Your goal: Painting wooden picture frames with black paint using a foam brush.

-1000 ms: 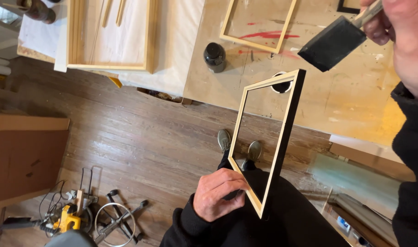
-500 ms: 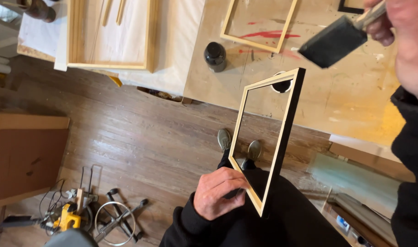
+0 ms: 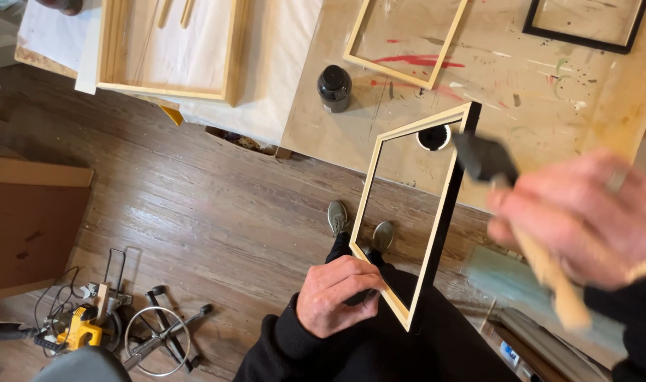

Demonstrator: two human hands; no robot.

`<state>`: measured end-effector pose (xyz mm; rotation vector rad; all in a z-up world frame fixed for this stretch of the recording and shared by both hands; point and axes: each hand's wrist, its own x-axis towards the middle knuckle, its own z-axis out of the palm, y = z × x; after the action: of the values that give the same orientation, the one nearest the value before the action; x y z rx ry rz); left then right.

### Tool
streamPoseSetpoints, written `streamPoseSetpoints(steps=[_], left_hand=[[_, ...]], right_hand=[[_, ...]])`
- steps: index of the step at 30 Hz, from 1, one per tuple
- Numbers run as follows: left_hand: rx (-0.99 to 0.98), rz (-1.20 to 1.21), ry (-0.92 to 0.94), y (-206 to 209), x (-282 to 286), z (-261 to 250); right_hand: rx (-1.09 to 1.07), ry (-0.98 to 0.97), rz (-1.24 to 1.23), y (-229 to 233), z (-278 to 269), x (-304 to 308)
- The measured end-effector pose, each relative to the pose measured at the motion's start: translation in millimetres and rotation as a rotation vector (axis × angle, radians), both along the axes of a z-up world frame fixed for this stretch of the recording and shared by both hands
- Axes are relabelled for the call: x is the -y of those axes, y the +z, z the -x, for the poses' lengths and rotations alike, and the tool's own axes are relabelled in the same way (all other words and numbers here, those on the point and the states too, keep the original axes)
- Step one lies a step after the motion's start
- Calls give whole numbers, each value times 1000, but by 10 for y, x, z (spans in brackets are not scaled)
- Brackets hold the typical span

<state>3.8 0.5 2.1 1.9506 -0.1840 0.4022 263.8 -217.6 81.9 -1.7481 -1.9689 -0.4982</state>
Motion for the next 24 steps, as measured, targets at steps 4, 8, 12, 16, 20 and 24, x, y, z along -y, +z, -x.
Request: streamPoseSetpoints(steps=[4, 8, 12, 16, 20, 24], left_hand=[[2, -14, 19, -12, -2, -23], [0, -12, 21, -17, 13, -36], [9, 10, 24, -8, 23, -82], [0, 9, 54, 39, 33, -87], [-7, 5, 64, 16, 40, -103], [-29, 30, 78, -11, 54, -132]], right_hand=[[-207, 88, 83, 239, 359, 37], [-493, -266, 532, -300, -98, 562], [-136, 73, -139, -265, -408, -12], [-85, 87, 73, 1, 50, 44], [-264, 75, 126, 217, 565, 122], [-352, 202, 158, 225, 760, 261]])
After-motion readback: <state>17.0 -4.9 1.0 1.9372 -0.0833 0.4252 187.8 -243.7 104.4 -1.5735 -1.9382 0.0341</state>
